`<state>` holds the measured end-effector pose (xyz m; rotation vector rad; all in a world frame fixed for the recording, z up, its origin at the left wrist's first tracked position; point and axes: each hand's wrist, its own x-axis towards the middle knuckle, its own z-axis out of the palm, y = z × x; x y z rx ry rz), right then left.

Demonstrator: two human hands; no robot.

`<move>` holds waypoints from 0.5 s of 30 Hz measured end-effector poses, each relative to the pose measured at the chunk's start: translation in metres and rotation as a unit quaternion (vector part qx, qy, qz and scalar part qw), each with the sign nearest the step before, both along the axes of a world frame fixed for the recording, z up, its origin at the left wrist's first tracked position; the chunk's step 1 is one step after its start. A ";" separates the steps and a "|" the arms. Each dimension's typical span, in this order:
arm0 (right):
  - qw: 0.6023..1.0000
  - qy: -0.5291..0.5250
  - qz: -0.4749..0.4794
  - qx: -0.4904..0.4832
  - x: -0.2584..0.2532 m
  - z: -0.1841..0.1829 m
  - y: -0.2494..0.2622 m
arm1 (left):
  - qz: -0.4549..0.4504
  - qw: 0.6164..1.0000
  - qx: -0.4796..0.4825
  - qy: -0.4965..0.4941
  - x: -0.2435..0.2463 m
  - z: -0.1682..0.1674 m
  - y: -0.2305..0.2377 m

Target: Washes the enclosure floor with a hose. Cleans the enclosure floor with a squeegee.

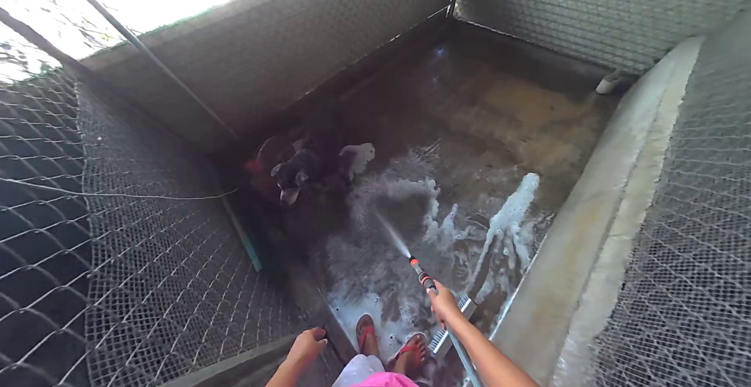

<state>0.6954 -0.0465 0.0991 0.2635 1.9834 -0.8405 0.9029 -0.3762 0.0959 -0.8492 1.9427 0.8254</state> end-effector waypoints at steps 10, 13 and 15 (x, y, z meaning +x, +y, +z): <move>0.999 0.029 -0.021 -0.015 -0.013 0.020 -0.007 | -0.005 1.000 -0.002 -0.008 0.004 0.000 -0.001; 0.998 0.037 -0.017 -0.039 -0.014 0.026 -0.018 | -0.006 1.000 -0.004 0.002 -0.003 0.005 -0.001; 0.997 0.044 -0.024 -0.055 -0.017 0.033 -0.021 | -0.005 1.000 -0.003 0.005 -0.006 0.007 -0.002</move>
